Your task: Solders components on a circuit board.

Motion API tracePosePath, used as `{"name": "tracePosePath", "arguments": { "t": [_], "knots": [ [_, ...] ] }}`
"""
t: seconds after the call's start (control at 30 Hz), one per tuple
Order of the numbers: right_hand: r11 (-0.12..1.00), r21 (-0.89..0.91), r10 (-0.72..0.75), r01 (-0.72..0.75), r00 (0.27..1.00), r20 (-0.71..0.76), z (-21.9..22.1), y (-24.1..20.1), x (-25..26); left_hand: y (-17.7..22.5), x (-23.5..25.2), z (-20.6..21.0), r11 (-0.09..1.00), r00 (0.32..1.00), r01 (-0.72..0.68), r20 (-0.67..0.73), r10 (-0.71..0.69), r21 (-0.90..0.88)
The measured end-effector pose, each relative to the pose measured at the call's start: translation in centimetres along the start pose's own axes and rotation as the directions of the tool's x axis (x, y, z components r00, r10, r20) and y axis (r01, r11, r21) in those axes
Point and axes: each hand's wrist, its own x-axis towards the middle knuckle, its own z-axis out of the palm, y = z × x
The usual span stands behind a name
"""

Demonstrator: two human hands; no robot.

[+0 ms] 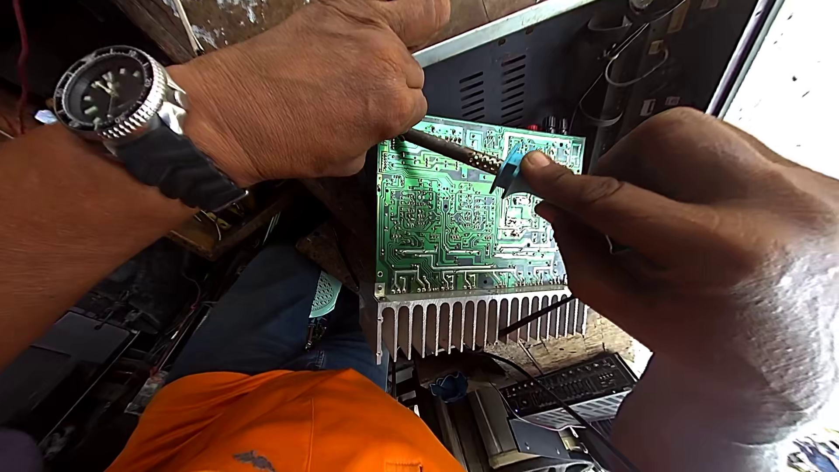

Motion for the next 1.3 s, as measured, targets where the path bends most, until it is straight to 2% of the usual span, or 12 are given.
{"name": "tracePosePath", "arguments": {
  "t": [0.73,0.93,1.1,1.2,1.3],
  "knots": [
    [0.999,0.0,-0.033,0.033,0.999,0.0,0.3,0.4,0.0,0.3,0.1,-0.1,1.0,1.0,0.012,0.002,-0.012,-0.004],
    [0.997,0.019,0.074,-0.074,0.996,-0.046,-0.3,0.6,-2.8,0.3,0.0,-0.1,1.0,1.0,0.024,0.0,-0.024,0.008],
    [0.946,0.162,0.292,-0.282,0.955,-0.044,-1.1,0.4,-6.8,0.1,0.0,-0.1,1.0,1.0,0.009,-0.019,-0.009,0.028],
    [0.86,0.324,0.403,-0.394,0.914,0.04,-1.7,0.5,-8.8,0.2,0.1,0.0,1.0,0.999,-0.015,-0.034,0.016,0.019],
    [0.752,0.512,0.434,-0.415,0.897,0.089,-1.2,0.6,-10.4,0.1,0.2,-0.2,0.999,0.998,-0.02,-0.051,0.023,0.043]
  ]
}}
